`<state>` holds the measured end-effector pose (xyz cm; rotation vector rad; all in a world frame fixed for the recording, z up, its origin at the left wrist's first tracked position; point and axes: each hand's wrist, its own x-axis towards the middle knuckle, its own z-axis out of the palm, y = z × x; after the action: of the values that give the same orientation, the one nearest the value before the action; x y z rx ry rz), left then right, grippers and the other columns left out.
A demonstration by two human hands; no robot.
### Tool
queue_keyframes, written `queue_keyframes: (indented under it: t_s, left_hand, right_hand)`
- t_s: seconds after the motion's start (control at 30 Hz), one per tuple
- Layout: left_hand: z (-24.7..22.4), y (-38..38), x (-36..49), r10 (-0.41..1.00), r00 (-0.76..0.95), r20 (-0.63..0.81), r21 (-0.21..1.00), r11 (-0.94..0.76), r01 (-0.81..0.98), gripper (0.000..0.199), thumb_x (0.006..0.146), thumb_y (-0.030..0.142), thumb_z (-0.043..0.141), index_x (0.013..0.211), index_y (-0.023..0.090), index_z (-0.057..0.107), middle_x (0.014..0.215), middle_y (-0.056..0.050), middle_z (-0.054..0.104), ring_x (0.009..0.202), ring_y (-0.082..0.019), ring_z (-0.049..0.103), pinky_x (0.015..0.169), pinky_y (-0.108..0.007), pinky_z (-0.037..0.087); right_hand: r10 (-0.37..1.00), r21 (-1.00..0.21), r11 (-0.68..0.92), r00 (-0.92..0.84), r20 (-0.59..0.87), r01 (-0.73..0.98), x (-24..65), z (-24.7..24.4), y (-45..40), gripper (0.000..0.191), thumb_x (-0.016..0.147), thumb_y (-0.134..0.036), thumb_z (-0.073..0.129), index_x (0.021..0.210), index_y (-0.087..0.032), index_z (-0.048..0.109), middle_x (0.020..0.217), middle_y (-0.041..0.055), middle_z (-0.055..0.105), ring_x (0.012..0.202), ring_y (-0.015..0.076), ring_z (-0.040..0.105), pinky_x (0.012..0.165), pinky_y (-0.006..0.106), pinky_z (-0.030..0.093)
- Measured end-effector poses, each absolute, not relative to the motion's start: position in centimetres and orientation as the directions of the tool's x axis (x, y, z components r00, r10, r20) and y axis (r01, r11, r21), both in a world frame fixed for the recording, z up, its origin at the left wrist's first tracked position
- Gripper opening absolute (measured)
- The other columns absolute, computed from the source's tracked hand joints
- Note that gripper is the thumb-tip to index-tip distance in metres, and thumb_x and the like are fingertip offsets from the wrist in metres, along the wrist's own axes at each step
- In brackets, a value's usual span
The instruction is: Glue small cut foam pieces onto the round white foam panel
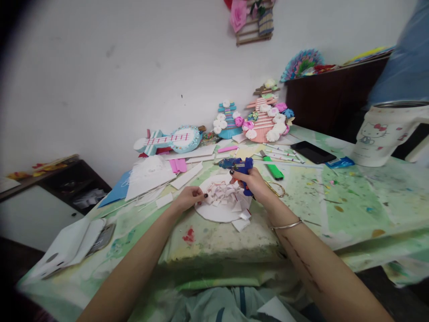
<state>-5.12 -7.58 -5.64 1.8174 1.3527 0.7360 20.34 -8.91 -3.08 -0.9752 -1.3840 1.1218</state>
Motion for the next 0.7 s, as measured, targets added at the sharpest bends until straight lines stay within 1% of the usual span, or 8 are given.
queue_keyframes:
  t_s: [0.1, 0.2, 0.3, 0.33, 0.4, 0.5, 0.6, 0.7]
  left_hand:
    - [-5.4, -7.7, -5.0, 0.962, 0.272, 0.008, 0.858, -0.147, 0.493, 0.037, 0.067, 0.051, 0.063, 0.066, 0.015, 0.055, 0.049, 0.003, 0.053, 0.043, -0.007, 0.043, 0.043, -0.02, 0.029]
    - [-4.8, -7.9, -5.0, 0.963, 0.268, -0.017, 0.883, -0.111, 0.455, 0.039, 0.062, 0.051, 0.067, 0.067, 0.014, 0.054, 0.05, 0.003, 0.052, 0.043, -0.007, 0.043, 0.043, -0.02, 0.03]
    - [-4.1, -8.0, -5.1, 0.965, 0.256, -0.046, 0.898, -0.072, 0.434, 0.041, 0.057, 0.05, 0.072, 0.065, 0.014, 0.055, 0.047, 0.004, 0.048, 0.04, -0.005, 0.038, 0.041, -0.02, 0.026]
    - [-4.0, -7.9, -5.1, 0.967, 0.249, -0.054, 0.902, -0.06, 0.428, 0.042, 0.056, 0.051, 0.072, 0.064, 0.014, 0.055, 0.046, 0.005, 0.045, 0.039, -0.005, 0.036, 0.04, -0.02, 0.024]
    - [-3.8, -7.7, -5.1, 0.971, 0.229, -0.069, 0.907, -0.035, 0.42, 0.044, 0.053, 0.053, 0.073, 0.062, 0.015, 0.055, 0.042, 0.007, 0.041, 0.037, -0.005, 0.032, 0.039, -0.02, 0.019]
    - [-4.0, -7.1, -5.1, 0.976, 0.201, -0.086, 0.907, -0.006, 0.42, 0.047, 0.049, 0.057, 0.074, 0.058, 0.016, 0.053, 0.037, 0.008, 0.036, 0.035, -0.005, 0.026, 0.039, -0.022, 0.015]
    - [-4.4, -6.3, -5.1, 0.978, 0.186, -0.092, 0.904, 0.004, 0.428, 0.049, 0.043, 0.058, 0.076, 0.053, 0.017, 0.05, 0.035, 0.008, 0.034, 0.036, -0.005, 0.025, 0.04, -0.023, 0.014]
    - [-4.9, -5.7, -5.1, 0.981, 0.17, -0.09, 0.886, 0.001, 0.463, 0.051, 0.044, 0.061, 0.074, 0.049, 0.018, 0.048, 0.035, 0.007, 0.034, 0.037, -0.006, 0.026, 0.041, -0.025, 0.013]
  right_hand:
    - [0.963, -0.971, 0.237, -0.133, 0.233, 0.013, 20.4, -2.8, -9.3, 0.027, 0.073, -0.039, 0.058, 0.067, -0.014, 0.064, 0.051, 0.0005, 0.054, 0.044, 0.0085, 0.04, 0.043, 0.023, 0.029]
    - [0.957, -0.966, 0.244, -0.186, 0.225, 0.087, 20.4, -2.2, -11.0, 0.024, 0.075, -0.036, 0.055, 0.072, -0.014, 0.064, 0.046, -0.0015, 0.051, 0.042, 0.0108, 0.042, 0.043, 0.024, 0.029]
    - [0.934, -0.911, 0.321, -0.246, 0.259, 0.259, 19.8, -1.8, -13.7, 0.016, 0.07, -0.031, 0.06, 0.072, -0.016, 0.062, 0.052, -0.0017, 0.054, 0.048, 0.0123, 0.046, 0.048, 0.025, 0.031]
    - [0.901, -0.81, 0.421, -0.293, 0.321, 0.408, 19.5, -1.8, -14.7, 0.015, 0.071, -0.031, 0.06, 0.073, -0.017, 0.061, 0.06, -0.0001, 0.057, 0.055, 0.0137, 0.049, 0.052, 0.025, 0.033]
    - [0.829, -0.547, 0.559, -0.428, 0.359, 0.624, 18.8, -2.3, -16.3, 0.012, 0.074, -0.029, 0.057, 0.079, -0.017, 0.058, 0.073, 0.0035, 0.061, 0.067, 0.0173, 0.053, 0.059, 0.027, 0.036]
    - [0.777, -0.265, 0.628, -0.57, 0.268, 0.732, 17.8, -3.3, -17.9, 0.013, 0.078, -0.025, 0.05, 0.088, -0.017, 0.053, 0.085, 0.0077, 0.06, 0.074, 0.0202, 0.055, 0.063, 0.029, 0.037]
    - [0.781, -0.114, 0.613, -0.58, 0.231, 0.782, 16.8, -4.0, -18.5, 0.014, 0.081, -0.023, 0.046, 0.092, -0.016, 0.051, 0.09, 0.0092, 0.058, 0.075, 0.0207, 0.056, 0.062, 0.029, 0.036]
    - [0.8, -0.028, 0.584, -0.569, 0.191, 0.811, 15.8, -3.9, -18.8, 0.016, 0.081, -0.024, 0.047, 0.094, -0.016, 0.05, 0.09, 0.0082, 0.058, 0.073, 0.0209, 0.056, 0.058, 0.029, 0.033]
